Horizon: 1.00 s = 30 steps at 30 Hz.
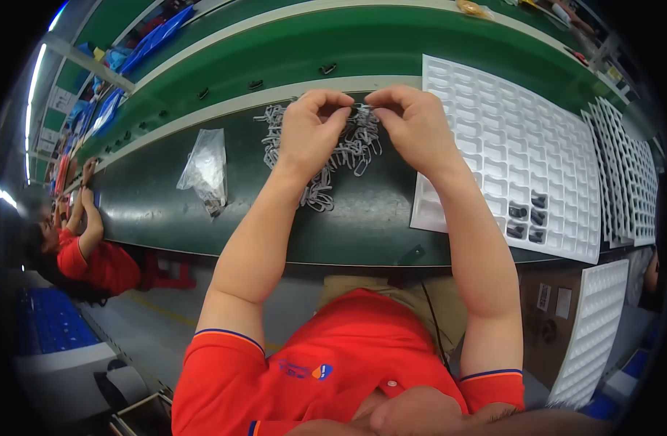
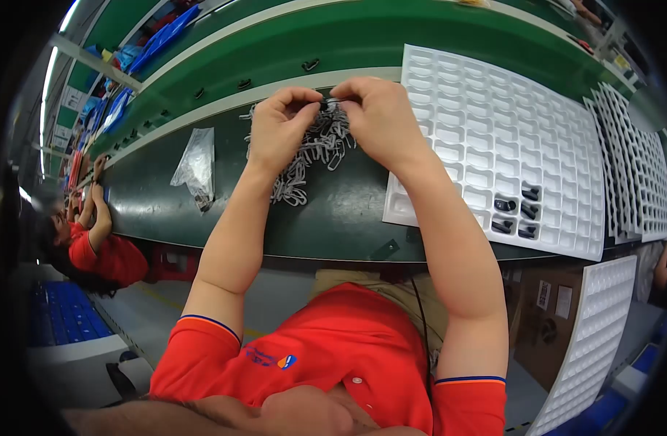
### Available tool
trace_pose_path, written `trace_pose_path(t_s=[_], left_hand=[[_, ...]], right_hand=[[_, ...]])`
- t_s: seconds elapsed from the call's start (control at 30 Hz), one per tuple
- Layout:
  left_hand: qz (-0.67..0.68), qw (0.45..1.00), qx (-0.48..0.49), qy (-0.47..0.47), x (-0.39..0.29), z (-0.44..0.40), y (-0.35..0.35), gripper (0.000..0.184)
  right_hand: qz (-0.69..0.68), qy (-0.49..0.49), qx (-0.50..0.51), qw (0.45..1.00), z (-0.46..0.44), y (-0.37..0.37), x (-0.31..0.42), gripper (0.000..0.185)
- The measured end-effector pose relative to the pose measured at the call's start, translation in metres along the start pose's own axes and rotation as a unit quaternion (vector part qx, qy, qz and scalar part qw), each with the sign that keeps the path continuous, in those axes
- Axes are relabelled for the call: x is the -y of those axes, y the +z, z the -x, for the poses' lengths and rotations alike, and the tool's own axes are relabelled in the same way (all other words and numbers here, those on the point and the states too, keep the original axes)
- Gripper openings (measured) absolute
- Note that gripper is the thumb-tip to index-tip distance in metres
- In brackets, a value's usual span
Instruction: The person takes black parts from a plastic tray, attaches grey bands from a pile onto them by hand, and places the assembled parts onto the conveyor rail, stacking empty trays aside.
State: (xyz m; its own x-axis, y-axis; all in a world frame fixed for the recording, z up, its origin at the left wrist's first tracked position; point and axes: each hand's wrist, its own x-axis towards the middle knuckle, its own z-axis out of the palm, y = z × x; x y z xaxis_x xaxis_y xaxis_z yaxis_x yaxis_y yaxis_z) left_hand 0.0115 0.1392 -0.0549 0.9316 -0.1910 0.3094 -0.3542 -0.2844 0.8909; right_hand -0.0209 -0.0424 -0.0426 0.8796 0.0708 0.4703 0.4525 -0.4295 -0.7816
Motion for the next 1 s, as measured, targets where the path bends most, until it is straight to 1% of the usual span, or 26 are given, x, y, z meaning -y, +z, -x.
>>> trace_pose_path(t_s=[0.07,0.13,0.23,0.33,0.5,0.63,0.73,0.87,1.0], left_hand=[[0.008,1.000,0.003,-0.006,-0.003,0.003,0.001,0.012],[0.018,0.999,0.024,-0.019,-0.007,0.003,0.004,0.012],[0.001,1.000,0.027,-0.001,-0.007,0.004,0.006,0.012],[-0.013,1.000,0.020,0.011,-0.003,0.004,0.006,0.012],[-0.028,0.999,-0.004,0.014,-0.003,0.004,0.003,0.012],[-0.042,0.999,-0.005,0.019,-0.002,0.002,0.002,0.011],[-0.045,0.999,-0.007,0.024,0.000,0.002,0.004,0.011],[-0.045,0.999,-0.019,0.024,-0.001,0.002,0.000,0.011],[-0.015,1.000,-0.016,0.006,-0.002,0.001,0.002,0.013]], right_hand=[[-0.041,0.077,-0.026,0.996,0.001,-0.002,0.000,0.016],[-0.040,0.062,-0.016,0.997,0.001,-0.005,-0.001,0.016],[-0.046,0.034,0.011,0.998,0.002,-0.004,-0.002,0.016],[0.096,0.013,0.018,0.995,0.005,0.002,-0.009,0.017],[0.079,0.021,0.023,0.996,0.002,-0.004,-0.003,0.015],[0.119,0.002,0.032,0.992,0.002,-0.006,-0.004,0.012],[0.120,0.068,0.076,0.988,0.002,-0.007,0.001,0.008],[0.148,0.019,0.099,0.984,0.005,-0.004,-0.001,0.008],[0.138,0.013,0.076,0.987,0.004,-0.003,0.001,0.011]])
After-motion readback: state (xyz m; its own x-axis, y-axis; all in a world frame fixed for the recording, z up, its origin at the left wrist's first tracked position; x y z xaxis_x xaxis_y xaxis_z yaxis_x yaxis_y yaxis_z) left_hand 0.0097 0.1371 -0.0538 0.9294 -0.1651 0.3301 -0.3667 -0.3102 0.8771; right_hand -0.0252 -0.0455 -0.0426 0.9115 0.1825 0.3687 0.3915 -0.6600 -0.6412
